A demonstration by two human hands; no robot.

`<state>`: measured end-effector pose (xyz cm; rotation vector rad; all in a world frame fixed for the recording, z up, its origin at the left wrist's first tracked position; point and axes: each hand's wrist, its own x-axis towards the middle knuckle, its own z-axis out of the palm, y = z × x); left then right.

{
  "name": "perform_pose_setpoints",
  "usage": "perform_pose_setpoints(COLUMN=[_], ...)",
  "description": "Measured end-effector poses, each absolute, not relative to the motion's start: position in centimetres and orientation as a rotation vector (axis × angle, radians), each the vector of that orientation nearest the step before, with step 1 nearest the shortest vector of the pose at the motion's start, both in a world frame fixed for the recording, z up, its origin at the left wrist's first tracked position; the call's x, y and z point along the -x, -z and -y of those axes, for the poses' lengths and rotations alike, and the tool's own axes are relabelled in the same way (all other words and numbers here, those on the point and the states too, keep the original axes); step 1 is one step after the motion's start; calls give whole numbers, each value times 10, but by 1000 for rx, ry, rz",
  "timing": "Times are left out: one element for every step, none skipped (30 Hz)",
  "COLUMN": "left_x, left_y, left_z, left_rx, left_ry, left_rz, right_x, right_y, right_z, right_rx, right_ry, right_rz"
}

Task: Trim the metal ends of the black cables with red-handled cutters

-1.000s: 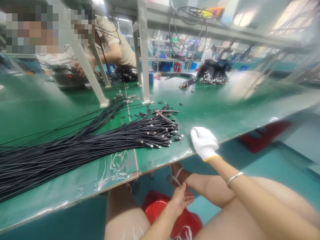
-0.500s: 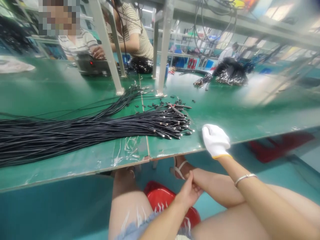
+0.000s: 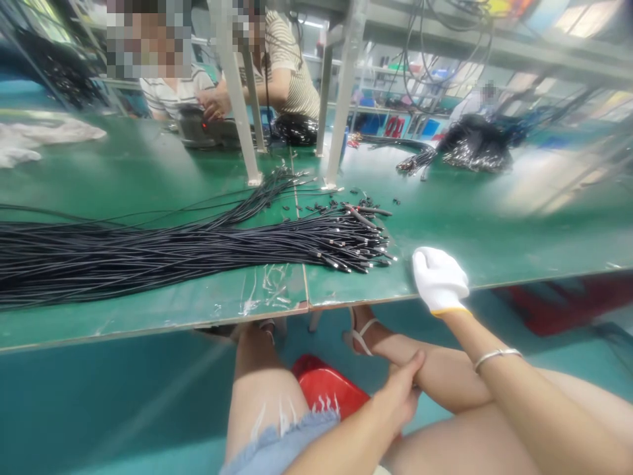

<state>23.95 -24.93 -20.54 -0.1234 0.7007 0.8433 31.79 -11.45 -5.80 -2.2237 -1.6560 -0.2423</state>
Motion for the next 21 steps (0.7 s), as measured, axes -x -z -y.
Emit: perform_pose_setpoints(left_x=[-239,-239,-238,-237,-235,-233,-231,-229,-227,-226,-225,-224,-224,-224,-224,-226,-227,-229,-232,-234,-237], left_y=[206,207,209,210,212,213,215,217,218,219,219,219,218,217,215,214,212,210,208,207,206], left_z=[249,249,247,245,243,241,238,236,234,233,233,233,233,233,234,233,233,231,229,226,223], left_rx=[122,124,129,137,147,159,170,182,191,197,199,196,189,179,164,147,128,106,82,50,17], left_ry=[-844,-840,-832,-822,-808,-793,-775,-758,-740,-725,-712,-703,-696,-691,-684,-675,-662,-644,-623,-613,-614], left_rz=[-705,-712,-719,-725,-732,-740,-752,-768,-787,-807,-825,-840,-854,-866,-880,-897,-918,-944,-973,-1002,-1029], right_x=[-318,-318,-319,-319,-319,-319,-320,-320,-320,-320,-320,-320,-320,-320,-320,-319,-319,-319,-319,-319,-318], right_y=[58,58,59,59,59,59,60,60,60,60,60,60,60,60,60,59,59,59,59,59,58], right_z=[114,114,114,114,113,113,113,113,113,113,113,113,113,113,113,113,113,114,114,114,114], right_rx=[2225,2225,2225,2224,2223,2222,2220,2220,2220,2220,2221,2223,2224,2225,2225,2225,2224,2222,2221,2221,2220], right_ry=[244,246,248,249,250,250,250,251,251,252,252,253,254,254,253,252,250,248,246,244,243], right_rz=[1656,1656,1657,1657,1657,1659,1660,1662,1663,1663,1662,1661,1659,1658,1657,1657,1659,1661,1663,1663,1662])
